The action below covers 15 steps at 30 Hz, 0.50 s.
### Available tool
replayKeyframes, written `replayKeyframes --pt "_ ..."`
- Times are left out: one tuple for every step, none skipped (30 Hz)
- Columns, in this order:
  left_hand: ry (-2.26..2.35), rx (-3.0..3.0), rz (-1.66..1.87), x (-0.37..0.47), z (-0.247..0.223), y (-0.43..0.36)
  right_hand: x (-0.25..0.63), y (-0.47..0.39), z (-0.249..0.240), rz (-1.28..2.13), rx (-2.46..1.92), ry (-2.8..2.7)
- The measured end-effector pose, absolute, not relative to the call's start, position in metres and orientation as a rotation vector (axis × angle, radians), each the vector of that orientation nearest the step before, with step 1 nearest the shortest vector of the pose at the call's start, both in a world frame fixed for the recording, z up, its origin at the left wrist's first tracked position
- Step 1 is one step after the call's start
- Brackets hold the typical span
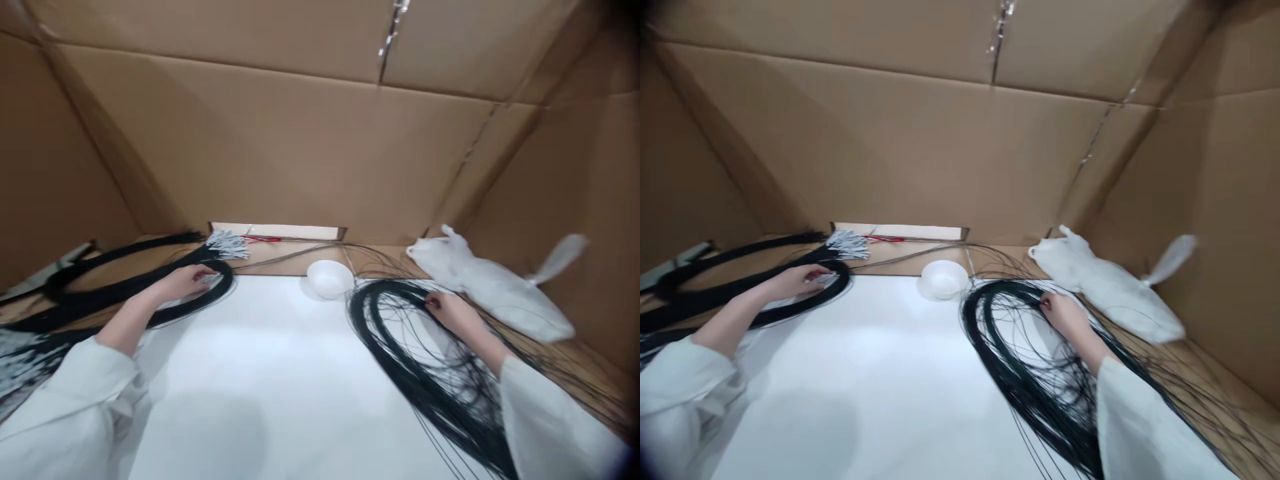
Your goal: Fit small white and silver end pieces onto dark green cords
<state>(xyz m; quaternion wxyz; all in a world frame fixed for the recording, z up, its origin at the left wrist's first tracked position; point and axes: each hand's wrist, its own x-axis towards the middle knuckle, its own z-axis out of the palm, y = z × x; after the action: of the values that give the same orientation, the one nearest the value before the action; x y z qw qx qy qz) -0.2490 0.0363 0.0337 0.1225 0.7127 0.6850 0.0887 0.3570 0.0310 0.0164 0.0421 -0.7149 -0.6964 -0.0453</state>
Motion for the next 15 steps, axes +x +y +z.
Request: replayKeyframes --pt "1.992 2.061 0.248 -0.253 0.035 0.036 0.359 0.034 0.014 -0.101 -2.165 -2.134" --pt "1.981 2.044 0.238 -0.257 0.037 0.036 0.361 0.037 0.012 -0.067 -2.147 -2.134" --pt "1.971 2.025 0.229 -0.260 0.039 0.036 0.363 0.040 0.011 -0.030 -2.132 -2.132" --pt "1.962 2.008 0.222 -0.263 0.041 0.036 0.364 0.042 0.009 0.001 -2.122 -2.124" --pt "1.956 1.989 0.217 -0.267 0.044 0.035 0.366 0.044 0.008 0.026 -2.116 -2.111" --pt "1.954 1.971 0.217 -0.271 0.048 0.033 0.367 0.046 0.007 0.048 -2.113 -2.096" --pt "1.958 1.953 0.225 -0.275 0.052 0.031 0.368 0.048 0.006 0.067 -2.110 -2.079" --pt "1.971 1.936 0.241 -0.280 0.058 0.028 0.369 0.051 0.005 0.086 -2.108 -2.062" --pt "1.990 1.921 0.264 -0.285 0.064 0.025 0.370 0.054 0.004 0.105 -2.106 -2.046" --pt "2.014 1.907 0.289 -0.289 0.070 0.021 0.370 0.056 0.003 0.126 -2.104 -2.029" --pt "2.037 1.895 0.310 -0.293 0.076 0.017 0.371 0.059 0.002 0.145 -2.103 -2.010" --pt "2.053 1.883 0.321 -0.295 0.081 0.014 0.371 0.061 0.003 0.163 -2.103 -1.991" --pt "2.056 1.872 0.312 -0.296 0.084 0.011 0.372 0.062 0.004 0.174 -2.103 -1.975" --pt "2.044 1.861 0.282 -0.296 0.085 0.008 0.372 0.063 0.006 0.181 -2.103 -1.951" --pt "2.020 1.847 0.233 -0.295 0.084 0.007 0.374 0.063 0.008 0.186 -2.102 -1.916"
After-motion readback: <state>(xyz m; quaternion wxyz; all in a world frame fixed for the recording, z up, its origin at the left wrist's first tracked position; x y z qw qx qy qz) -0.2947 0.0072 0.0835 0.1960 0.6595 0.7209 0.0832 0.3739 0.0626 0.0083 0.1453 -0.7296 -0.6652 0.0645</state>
